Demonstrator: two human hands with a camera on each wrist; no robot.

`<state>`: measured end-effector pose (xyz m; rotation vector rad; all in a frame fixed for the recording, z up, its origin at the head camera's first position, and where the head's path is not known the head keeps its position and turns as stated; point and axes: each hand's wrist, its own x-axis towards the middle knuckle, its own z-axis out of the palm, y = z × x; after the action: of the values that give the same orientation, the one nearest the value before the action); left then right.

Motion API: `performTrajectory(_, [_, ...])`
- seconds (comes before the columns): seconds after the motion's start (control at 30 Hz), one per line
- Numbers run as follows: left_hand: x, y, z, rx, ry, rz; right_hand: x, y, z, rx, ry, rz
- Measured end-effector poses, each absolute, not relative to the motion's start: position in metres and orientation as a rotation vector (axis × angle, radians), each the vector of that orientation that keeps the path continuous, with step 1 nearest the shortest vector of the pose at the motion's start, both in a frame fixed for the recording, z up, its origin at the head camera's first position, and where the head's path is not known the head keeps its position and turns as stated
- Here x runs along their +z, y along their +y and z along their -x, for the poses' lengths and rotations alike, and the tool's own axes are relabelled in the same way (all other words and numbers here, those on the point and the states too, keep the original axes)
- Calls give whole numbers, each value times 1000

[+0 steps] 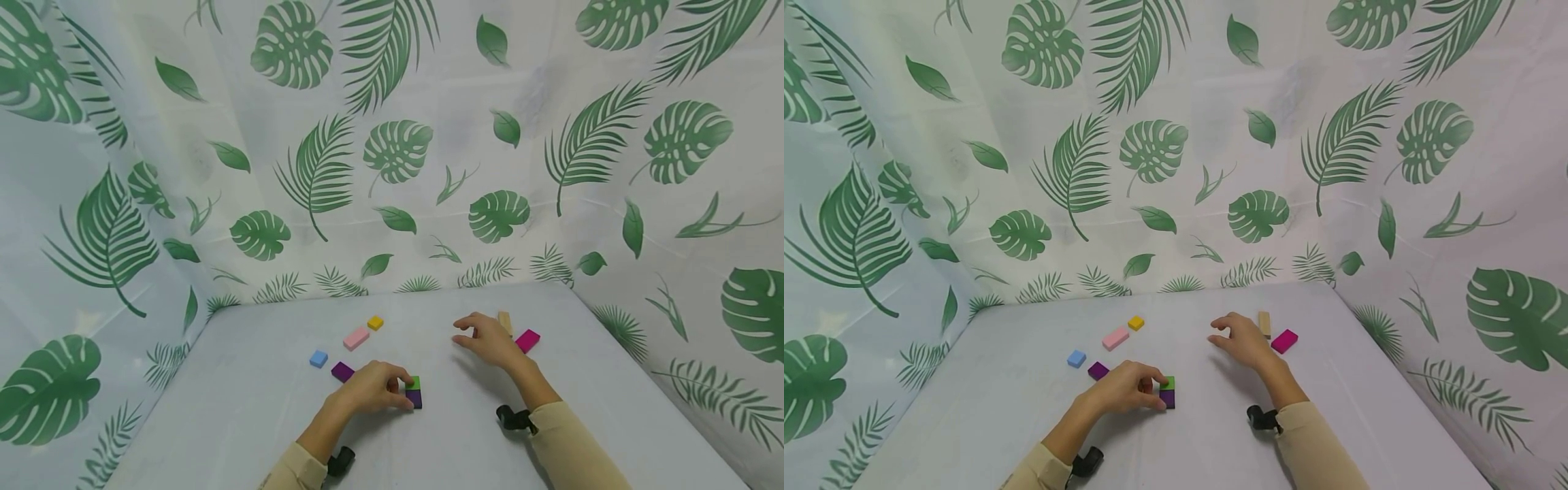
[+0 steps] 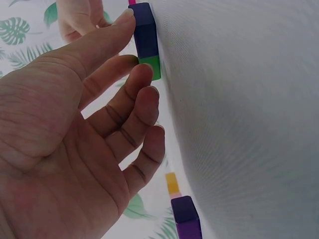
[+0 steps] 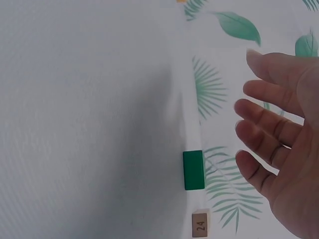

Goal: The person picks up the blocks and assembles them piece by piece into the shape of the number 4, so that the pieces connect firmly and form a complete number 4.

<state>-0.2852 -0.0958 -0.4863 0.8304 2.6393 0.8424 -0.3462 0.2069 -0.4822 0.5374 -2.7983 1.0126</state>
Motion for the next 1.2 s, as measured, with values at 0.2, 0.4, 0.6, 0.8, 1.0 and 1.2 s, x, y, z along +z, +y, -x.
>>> performTrajectory(0.2, [-487,-96,285,853,2637,-826,-481,213,346,1039,-2800,-490])
performTrajectory(0.4, [-488,-96,284,868,2636,-803,-482,218,348,1040,-2801,-470])
performTrajectory(0.6, [-488,-97,285,865,2630,-793,-479,225,349,985,-2805,-415])
performTrajectory(0.8, [-490,-96,285,874,2629,-798,-480,236,351,934,-2812,-388])
performTrajectory(1.0, [-489,-96,285,875,2628,-795,-482,245,353,948,-2849,-331])
performTrajectory(1.2, [-488,-96,284,871,2631,-797,-483,247,352,955,-2848,-330])
